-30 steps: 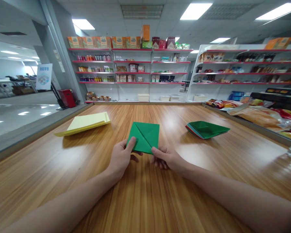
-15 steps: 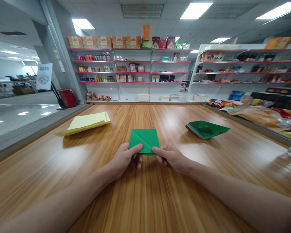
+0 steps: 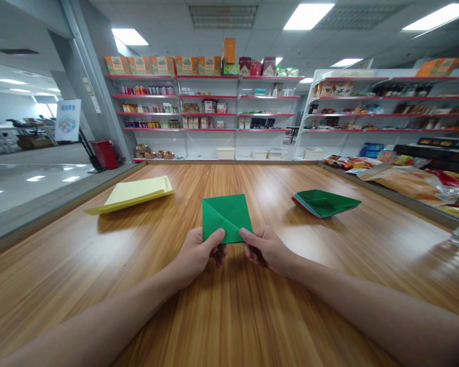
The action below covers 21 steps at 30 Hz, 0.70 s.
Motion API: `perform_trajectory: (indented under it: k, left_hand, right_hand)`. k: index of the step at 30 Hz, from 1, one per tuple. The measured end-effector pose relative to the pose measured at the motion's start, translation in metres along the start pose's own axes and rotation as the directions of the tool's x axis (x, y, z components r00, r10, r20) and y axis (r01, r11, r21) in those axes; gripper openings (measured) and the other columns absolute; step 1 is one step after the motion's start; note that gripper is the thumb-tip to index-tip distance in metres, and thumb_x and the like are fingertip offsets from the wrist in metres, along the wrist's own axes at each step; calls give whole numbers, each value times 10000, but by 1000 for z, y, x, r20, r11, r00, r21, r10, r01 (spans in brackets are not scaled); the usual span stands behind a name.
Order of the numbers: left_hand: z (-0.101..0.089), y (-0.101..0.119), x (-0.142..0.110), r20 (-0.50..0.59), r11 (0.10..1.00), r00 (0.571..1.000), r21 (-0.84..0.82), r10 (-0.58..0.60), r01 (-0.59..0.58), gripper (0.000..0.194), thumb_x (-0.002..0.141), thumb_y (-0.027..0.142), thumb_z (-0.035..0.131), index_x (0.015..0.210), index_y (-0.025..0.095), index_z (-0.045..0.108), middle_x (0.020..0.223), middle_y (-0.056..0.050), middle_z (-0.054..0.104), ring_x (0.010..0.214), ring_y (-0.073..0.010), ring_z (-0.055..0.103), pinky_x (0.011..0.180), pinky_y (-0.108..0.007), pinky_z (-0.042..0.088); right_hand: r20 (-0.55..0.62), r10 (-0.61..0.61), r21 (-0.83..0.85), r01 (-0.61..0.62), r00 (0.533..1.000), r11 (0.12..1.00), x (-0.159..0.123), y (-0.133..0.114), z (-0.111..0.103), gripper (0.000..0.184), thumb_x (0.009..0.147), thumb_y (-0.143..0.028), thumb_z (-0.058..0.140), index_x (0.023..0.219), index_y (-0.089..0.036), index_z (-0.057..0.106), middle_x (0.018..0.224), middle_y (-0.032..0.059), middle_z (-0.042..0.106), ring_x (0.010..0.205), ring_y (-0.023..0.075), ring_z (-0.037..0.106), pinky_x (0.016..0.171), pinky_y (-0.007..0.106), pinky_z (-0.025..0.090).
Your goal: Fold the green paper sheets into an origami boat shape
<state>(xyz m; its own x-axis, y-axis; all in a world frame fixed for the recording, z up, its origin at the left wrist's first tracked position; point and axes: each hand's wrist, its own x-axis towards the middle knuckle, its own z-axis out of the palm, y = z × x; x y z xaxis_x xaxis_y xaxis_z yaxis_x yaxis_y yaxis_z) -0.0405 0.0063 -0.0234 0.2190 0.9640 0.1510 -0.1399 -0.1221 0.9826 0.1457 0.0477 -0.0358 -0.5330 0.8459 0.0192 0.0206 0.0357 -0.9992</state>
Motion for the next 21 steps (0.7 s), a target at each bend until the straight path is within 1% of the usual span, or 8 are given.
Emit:
perform_trajectory:
  k: [3,7,11,13,15,18,21]
  left_hand:
    - [2,0,-1,0,999,1000,34,0,0,343,821,404,568,648,109,546,571,-28,569,452,-116,552,403,-217,412]
    - [0,-2,2,23,996,999,-68,-49,51,323,807,392,593,641,130,507,580,-20,575,454,-112,550,398,-206,388]
    - [0,-4,4,20,985,995,-142,-95,97,325,812,396,590,647,133,495,585,-17,572,456,-103,539,404,-203,371]
    - [1,-4,4,-1,979,993,-164,-119,117,332,824,406,573,649,139,480,597,-18,575,461,-101,537,404,-202,361]
    - [2,-3,4,-16,971,990,-197,-139,133,357,831,415,561,623,156,430,616,-19,579,472,-102,538,405,-202,355]
    - [3,-1,5,-11,964,988,-219,-153,147,381,824,418,569,599,165,394,655,-26,578,498,-102,535,404,-201,357]
    - [3,-1,7,24,961,990,-236,-141,142,371,810,410,590,599,159,416,716,-43,574,561,-115,548,404,-200,373]
  right_hand:
    - [2,-47,-126,47,999,991,-1,-1,0,543,787,-584,546,479,-136,545,373,-22,439,311,52,340,330,208,189]
    - [37,-103,-202,108,994,973,-2,-4,0,541,800,-570,532,483,-133,566,409,-9,471,349,53,355,359,216,211]
    - [-7,-135,-174,131,991,976,-4,-5,1,478,804,-521,561,519,-138,547,435,-19,465,376,55,360,374,214,239]
    - [-16,-151,-143,147,988,979,-5,-5,3,400,798,-486,591,596,-143,547,468,-33,460,395,56,369,374,205,243]
    - [-22,-182,-125,178,983,976,-6,-6,4,325,807,-450,592,690,-149,551,500,-43,455,414,61,387,376,195,252]
    - [-83,-213,-124,202,974,972,-6,-8,5,301,851,-418,519,705,-155,525,542,-32,467,427,65,418,374,192,262]
    - [-136,-225,-130,208,965,969,-6,-8,4,294,867,-384,461,692,-152,510,601,-10,498,436,64,440,373,193,265]
